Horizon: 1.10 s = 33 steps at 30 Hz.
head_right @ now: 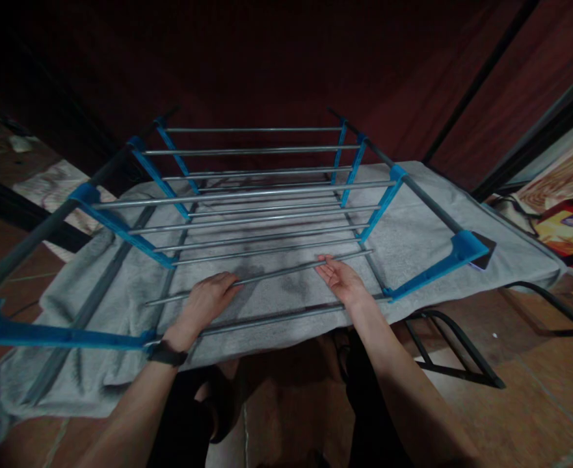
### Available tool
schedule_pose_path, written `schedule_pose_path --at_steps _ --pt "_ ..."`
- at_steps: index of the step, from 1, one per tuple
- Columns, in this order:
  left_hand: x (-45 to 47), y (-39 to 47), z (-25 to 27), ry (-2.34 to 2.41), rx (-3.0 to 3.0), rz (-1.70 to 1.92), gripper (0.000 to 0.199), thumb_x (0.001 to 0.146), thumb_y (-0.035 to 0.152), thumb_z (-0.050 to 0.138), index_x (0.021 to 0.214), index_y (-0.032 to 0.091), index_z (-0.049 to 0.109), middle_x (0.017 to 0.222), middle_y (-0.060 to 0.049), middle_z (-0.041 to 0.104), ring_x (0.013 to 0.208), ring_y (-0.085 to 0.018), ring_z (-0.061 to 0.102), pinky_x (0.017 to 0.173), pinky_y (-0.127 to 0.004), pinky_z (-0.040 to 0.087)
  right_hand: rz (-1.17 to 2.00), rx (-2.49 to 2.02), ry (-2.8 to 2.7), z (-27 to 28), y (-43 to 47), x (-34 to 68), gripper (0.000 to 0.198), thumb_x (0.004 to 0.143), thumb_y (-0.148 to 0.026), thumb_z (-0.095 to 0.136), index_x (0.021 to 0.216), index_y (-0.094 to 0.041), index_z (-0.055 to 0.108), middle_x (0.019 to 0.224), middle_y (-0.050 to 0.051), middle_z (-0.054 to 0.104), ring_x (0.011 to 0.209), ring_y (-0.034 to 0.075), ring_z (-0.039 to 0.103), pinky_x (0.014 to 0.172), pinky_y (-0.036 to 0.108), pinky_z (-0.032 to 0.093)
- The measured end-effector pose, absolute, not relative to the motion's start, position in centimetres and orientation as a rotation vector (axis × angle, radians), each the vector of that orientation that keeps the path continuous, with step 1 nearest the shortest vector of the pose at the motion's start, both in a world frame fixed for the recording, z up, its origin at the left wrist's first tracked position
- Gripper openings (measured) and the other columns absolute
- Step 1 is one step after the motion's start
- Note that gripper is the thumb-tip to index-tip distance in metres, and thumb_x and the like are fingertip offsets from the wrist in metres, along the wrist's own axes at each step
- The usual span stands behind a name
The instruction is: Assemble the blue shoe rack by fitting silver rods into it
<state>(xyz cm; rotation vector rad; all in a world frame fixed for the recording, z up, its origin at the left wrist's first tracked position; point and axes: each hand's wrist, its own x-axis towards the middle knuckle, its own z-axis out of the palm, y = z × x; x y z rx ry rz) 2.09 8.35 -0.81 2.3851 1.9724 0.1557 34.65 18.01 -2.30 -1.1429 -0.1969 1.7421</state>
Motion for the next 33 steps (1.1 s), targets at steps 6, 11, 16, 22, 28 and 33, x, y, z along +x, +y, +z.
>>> schedule_pose_path --at_steps 6,11,16,22,28,33 --pt "2.8 8.3 -1.5 1.903 2.427 0.222 0.029 0.104 0.040 0.042 0.107 0.022 0.065 0.101 -0.006 0.074 0.092 -0.022 0.070 0.077 -0.031 0.048 1.608 -1.196 -0.152 -1.8 19.0 36.2 0.024 0.092 -0.001 0.048 0.085 -0.018 0.063 0.076 0.002 0.074 0.066 0.012 0.071 0.066 0.024 0.063" --pt "3.0 8.0 -1.5 1.933 2.376 0.069 0.023 0.104 0.034 0.044 0.108 0.020 0.062 0.096 -0.006 0.074 0.086 -0.023 0.072 0.070 -0.031 0.046 1.527 -1.221 -0.121 -1.4 19.7 37.7 0.024 0.094 -0.003 0.048 0.084 -0.019 0.062 0.070 -0.001 0.070 0.060 0.011 0.068 0.059 0.021 0.060" --pt "3.6 8.0 -1.4 1.915 2.358 0.052 0.018 0.100 0.018 0.046 0.110 0.021 0.060 0.105 -0.006 0.073 0.090 -0.021 0.071 0.073 -0.030 0.048 1.554 -1.245 -0.145 -1.9 19.6 37.4 0.023 0.094 -0.003 0.049 0.084 -0.020 0.062 0.071 -0.002 0.071 0.060 0.010 0.068 0.061 0.021 0.060" --pt "3.6 8.3 -1.5 1.940 2.372 0.178 0.019 0.098 0.016 0.046 0.111 0.021 0.059 0.106 -0.006 0.069 0.093 -0.021 0.069 0.076 -0.031 0.049 1.609 -1.244 -0.158 -2.6 19.3 36.3 0.022 0.096 -0.005 0.051 0.084 -0.019 0.063 0.075 0.000 0.072 0.067 0.009 0.070 0.070 0.021 0.061" --pt "3.4 8.3 -1.2 1.965 2.364 0.216 0.015 0.098 0.020 0.049 0.109 0.021 0.060 0.104 -0.006 0.068 0.093 -0.022 0.067 0.079 -0.032 0.049 1.549 -1.235 -0.193 -3.0 19.1 36.0 0.023 0.098 -0.007 0.052 0.083 -0.019 0.064 0.073 -0.002 0.071 0.065 0.008 0.068 0.068 0.020 0.060" --pt "3.4 8.2 -1.1 1.996 2.330 0.186 0.023 0.095 0.012 0.047 0.111 0.021 0.059 0.107 -0.005 0.067 0.091 -0.021 0.067 0.078 -0.032 0.049 1.496 -1.252 -0.166 -3.1 19.2 36.0 0.023 0.098 -0.008 0.053 0.081 -0.020 0.063 0.069 -0.002 0.069 0.060 0.008 0.064 0.065 0.018 0.058"
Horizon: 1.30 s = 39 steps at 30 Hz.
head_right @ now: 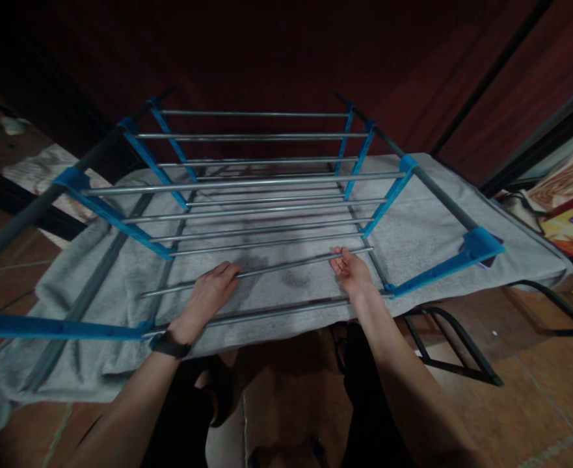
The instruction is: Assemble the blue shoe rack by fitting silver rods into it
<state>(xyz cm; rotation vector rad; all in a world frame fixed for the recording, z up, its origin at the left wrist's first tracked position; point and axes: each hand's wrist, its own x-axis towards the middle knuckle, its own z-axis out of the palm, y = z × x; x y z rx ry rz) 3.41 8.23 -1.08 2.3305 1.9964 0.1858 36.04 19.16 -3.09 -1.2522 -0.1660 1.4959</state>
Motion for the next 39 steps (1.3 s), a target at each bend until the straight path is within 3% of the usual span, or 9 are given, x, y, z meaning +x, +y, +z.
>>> schedule_pose_path --at_steps 10,14,26,34,39 --pt "2.9 8.5 -1.3 2.025 2.328 0.245 0.020 0.093 0.014 0.047 0.108 0.023 0.059 0.103 -0.006 0.068 0.092 -0.022 0.068 0.079 -0.033 0.050 1.508 -1.257 -0.128 -2.5 19.4 36.4 0.022 0.095 -0.006 0.048 0.084 -0.020 0.061 0.071 -0.002 0.069 0.062 0.009 0.067 0.067 0.020 0.060" --pt "2.7 8.5 -1.5 2.003 2.338 0.289 0.014 0.097 0.024 0.050 0.109 0.024 0.058 0.101 -0.006 0.070 0.092 -0.023 0.068 0.079 -0.033 0.050 1.503 -1.240 -0.132 -2.9 19.5 36.4 0.022 0.097 -0.006 0.048 0.085 -0.020 0.061 0.072 -0.001 0.070 0.064 0.010 0.068 0.067 0.021 0.061" --pt "1.8 8.3 -1.5 1.985 2.439 0.379 0.015 0.099 0.032 0.054 0.108 0.022 0.060 0.100 -0.007 0.071 0.091 -0.023 0.067 0.080 -0.034 0.049 1.451 -1.340 -0.075 -2.2 20.0 37.6 0.022 0.091 -0.006 0.048 0.078 -0.021 0.057 0.063 -0.004 0.064 0.055 0.009 0.065 0.060 0.021 0.060" --pt "1.4 7.9 -0.4 1.956 2.525 0.461 0.031 0.104 0.042 0.043 0.107 0.020 0.065 0.098 -0.008 0.072 0.092 -0.023 0.066 0.086 -0.037 0.047 1.457 -1.170 -0.084 -1.3 19.9 38.0 0.023 0.088 -0.006 0.044 0.080 -0.021 0.058 0.076 0.002 0.070 0.070 0.013 0.071 0.065 0.025 0.064" --pt "1.3 7.9 -0.3 1.974 2.515 0.478 0.034 0.104 0.044 0.042 0.108 0.020 0.066 0.099 -0.008 0.072 0.093 -0.024 0.065 0.088 -0.039 0.046 1.468 -1.180 -0.093 -1.7 20.0 38.0 0.024 0.091 -0.003 0.045 0.082 -0.021 0.058 0.074 -0.001 0.068 0.065 0.010 0.068 0.066 0.023 0.063"
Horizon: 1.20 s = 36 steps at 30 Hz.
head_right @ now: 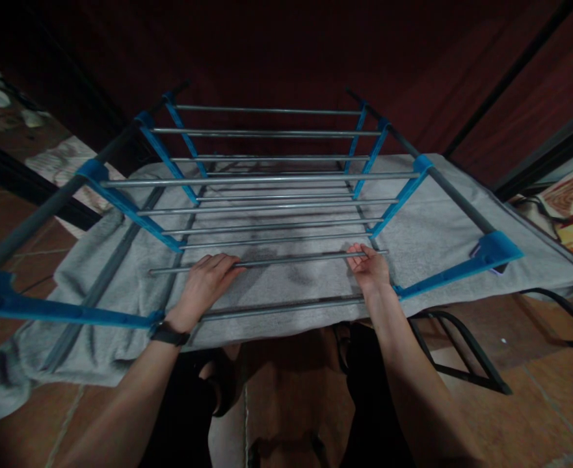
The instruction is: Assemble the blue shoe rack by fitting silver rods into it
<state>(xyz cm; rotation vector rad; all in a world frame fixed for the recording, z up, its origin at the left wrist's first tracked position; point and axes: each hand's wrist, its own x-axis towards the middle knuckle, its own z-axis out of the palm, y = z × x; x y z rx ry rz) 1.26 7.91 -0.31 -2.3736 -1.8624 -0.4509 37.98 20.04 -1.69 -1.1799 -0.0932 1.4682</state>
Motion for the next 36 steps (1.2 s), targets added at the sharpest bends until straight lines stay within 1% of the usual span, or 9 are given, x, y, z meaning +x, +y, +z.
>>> schedule_pose_path --at_steps 6,14,16,21,25,31,33,36 --pt "1.2 8.1 -0.7 -1.902 -2.390 -0.408 0.030 0.103 0.044 0.046 0.111 0.021 0.064 0.102 -0.008 0.072 0.093 -0.023 0.065 0.084 -0.036 0.047 1.441 -1.201 -0.073 -2.2 20.2 38.3 0.023 0.095 -0.007 0.045 0.079 -0.021 0.055 0.065 -0.004 0.061 0.058 0.009 0.064 0.061 0.021 0.060" --pt "1.4 8.1 -0.7 -1.898 -2.424 -0.355 0.030 0.104 0.043 0.042 0.104 0.021 0.062 0.097 -0.007 0.071 0.090 -0.022 0.065 0.081 -0.035 0.047 1.476 -1.187 -0.088 -2.3 20.2 38.7 0.023 0.092 -0.007 0.044 0.076 -0.022 0.050 0.060 -0.006 0.057 0.053 0.009 0.060 0.059 0.022 0.058" --pt "1.6 8.1 -0.7 -1.903 -2.431 -0.341 0.029 0.104 0.042 0.042 0.104 0.021 0.062 0.097 -0.007 0.071 0.089 -0.022 0.066 0.081 -0.034 0.047 1.490 -1.166 -0.078 -2.2 20.1 38.7 0.023 0.093 -0.009 0.044 0.074 -0.022 0.049 0.059 -0.006 0.056 0.052 0.009 0.060 0.060 0.023 0.059" --pt "1.8 8.1 -0.8 -1.909 -2.442 -0.327 0.031 0.105 0.042 0.039 0.105 0.020 0.062 0.098 -0.008 0.071 0.090 -0.022 0.066 0.080 -0.034 0.047 1.491 -1.100 -0.026 -1.9 19.9 38.4 0.026 0.095 -0.011 0.041 0.073 -0.022 0.049 0.056 -0.006 0.053 0.049 0.008 0.058 0.069 0.026 0.061" --pt "1.8 8.2 -1.0 -1.926 -2.462 -0.316 0.033 0.105 0.043 0.038 0.105 0.020 0.061 0.098 -0.007 0.072 0.090 -0.022 0.067 0.079 -0.033 0.047 1.537 -1.033 0.013 -1.5 19.7 38.4 0.028 0.097 -0.015 0.040 0.071 -0.022 0.048 0.053 -0.007 0.050 0.045 0.008 0.053 0.060 0.024 0.058" --pt "1.9 8.1 -0.9 -1.959 -2.474 -0.309 0.034 0.105 0.045 0.037 0.105 0.021 0.061 0.096 -0.007 0.072 0.090 -0.022 0.067 0.079 -0.032 0.046 1.565 -0.888 0.051 -0.7 19.3 38.3 0.035 0.103 -0.021 0.035 0.069 -0.022 0.043 0.050 -0.008 0.041 0.039 0.007 0.043 0.048 0.020 0.047" --pt "2.0 8.1 -0.8 -1.969 -2.479 -0.301 0.035 0.105 0.044 0.036 0.104 0.020 0.062 0.095 -0.008 0.072 0.089 -0.023 0.067 0.078 -0.033 0.046 1.578 -0.883 0.060 -0.6 19.3 38.2 0.036 0.103 -0.023 0.034 0.068 -0.022 0.042 0.049 -0.008 0.040 0.039 0.007 0.043 0.048 0.019 0.047" --pt "2.1 8.1 -0.6 -1.980 -2.485 -0.276 0.038 0.105 0.043 0.033 0.102 0.020 0.063 0.093 -0.008 0.072 0.088 -0.023 0.067 0.078 -0.034 0.046 1.579 -0.907 0.076 -0.7 19.4 38.2 0.033 0.103 -0.027 0.037 0.071 -0.022 0.045 0.051 -0.007 0.045 0.043 0.007 0.049 0.052 0.021 0.051"
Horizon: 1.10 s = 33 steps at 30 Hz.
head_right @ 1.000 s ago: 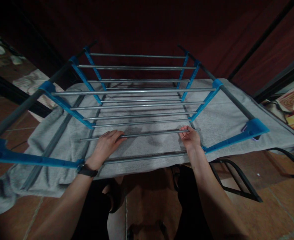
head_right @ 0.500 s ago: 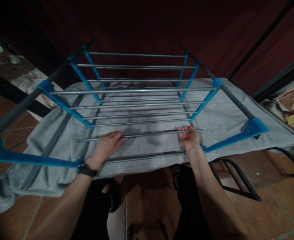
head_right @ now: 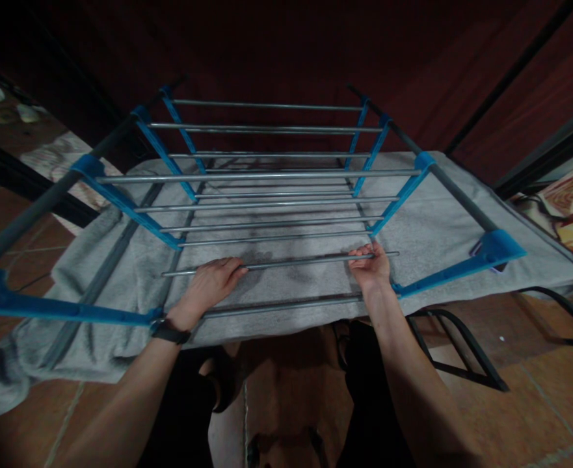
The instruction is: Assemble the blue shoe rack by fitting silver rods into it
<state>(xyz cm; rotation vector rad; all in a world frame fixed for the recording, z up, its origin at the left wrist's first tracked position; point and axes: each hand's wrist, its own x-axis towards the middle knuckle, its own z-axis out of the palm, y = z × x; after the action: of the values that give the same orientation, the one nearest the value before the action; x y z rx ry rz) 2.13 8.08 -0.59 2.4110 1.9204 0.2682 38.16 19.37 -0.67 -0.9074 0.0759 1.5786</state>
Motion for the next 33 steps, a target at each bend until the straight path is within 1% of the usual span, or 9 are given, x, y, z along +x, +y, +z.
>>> schedule_pose_path --at_steps 2,7,11,15,18,21,28,33 --pt "2.2 8.1 -0.5 1.928 2.405 0.244 0.040 0.106 0.043 0.031 0.100 0.019 0.063 0.091 -0.009 0.072 0.087 -0.023 0.068 0.078 -0.034 0.046 1.567 -0.932 0.077 -0.8 19.5 38.1 0.030 0.101 -0.028 0.039 0.073 -0.022 0.047 0.053 -0.007 0.049 0.046 0.008 0.053 0.056 0.023 0.055" --pt "2.2 8.1 -0.6 1.950 2.368 0.171 0.043 0.106 0.045 0.029 0.102 0.020 0.064 0.091 -0.008 0.073 0.085 -0.022 0.069 0.076 -0.033 0.046 1.518 -0.971 0.076 -1.2 19.7 38.2 0.025 0.096 -0.023 0.040 0.074 -0.022 0.051 0.058 -0.004 0.056 0.053 0.011 0.061 0.061 0.028 0.060" --pt "2.0 8.2 -0.8 1.959 2.364 0.151 0.044 0.106 0.045 0.028 0.102 0.021 0.064 0.090 -0.007 0.073 0.085 -0.022 0.069 0.075 -0.032 0.045 1.487 -1.012 0.038 -1.5 19.9 38.1 0.028 0.097 -0.020 0.036 0.076 -0.022 0.054 0.065 -0.001 0.063 0.060 0.013 0.066 0.063 0.029 0.062" --pt "1.8 8.2 -0.9 1.938 2.403 0.179 0.043 0.106 0.049 0.031 0.102 0.021 0.063 0.092 -0.006 0.074 0.086 -0.022 0.069 0.073 -0.032 0.044 1.488 -1.127 -0.002 -1.6 20.1 37.9 0.032 0.100 -0.012 0.034 0.077 -0.020 0.054 0.065 -0.002 0.063 0.057 0.010 0.065 0.062 0.024 0.061" --pt "1.7 8.1 -0.9 1.926 2.434 0.183 0.040 0.104 0.051 0.037 0.102 0.021 0.063 0.094 -0.006 0.073 0.086 -0.021 0.069 0.072 -0.032 0.044 1.469 -1.165 -0.025 -1.7 20.2 37.8 0.031 0.103 -0.013 0.037 0.077 -0.020 0.054 0.063 -0.004 0.062 0.055 0.008 0.064 0.062 0.022 0.061" --pt "1.8 8.2 -0.9 1.929 2.480 0.174 0.034 0.105 0.044 0.041 0.102 0.019 0.063 0.094 -0.007 0.073 0.087 -0.022 0.069 0.075 -0.033 0.045 1.446 -1.177 -0.050 -1.7 20.1 37.7 0.031 0.104 -0.016 0.039 0.076 -0.020 0.053 0.063 -0.004 0.061 0.054 0.008 0.063 0.060 0.023 0.061" --pt "1.8 8.5 -1.6 1.973 2.623 0.164 0.025 0.103 0.033 0.045 0.104 0.017 0.064 0.091 -0.008 0.070 0.089 -0.025 0.068 0.081 -0.038 0.047 1.509 -1.241 -0.075 -1.2 19.8 37.6 0.028 0.096 -0.007 0.038 0.077 -0.021 0.054 0.066 -0.001 0.064 0.059 0.011 0.067 0.060 0.024 0.062" --pt "1.8 8.6 -1.9 1.997 2.635 0.190 0.024 0.103 0.033 0.046 0.105 0.017 0.064 0.091 -0.009 0.070 0.089 -0.025 0.068 0.082 -0.038 0.048 1.516 -1.267 -0.095 -1.5 19.9 37.4 0.028 0.096 -0.003 0.039 0.083 -0.019 0.057 0.072 0.000 0.068 0.063 0.011 0.069 0.063 0.023 0.063"
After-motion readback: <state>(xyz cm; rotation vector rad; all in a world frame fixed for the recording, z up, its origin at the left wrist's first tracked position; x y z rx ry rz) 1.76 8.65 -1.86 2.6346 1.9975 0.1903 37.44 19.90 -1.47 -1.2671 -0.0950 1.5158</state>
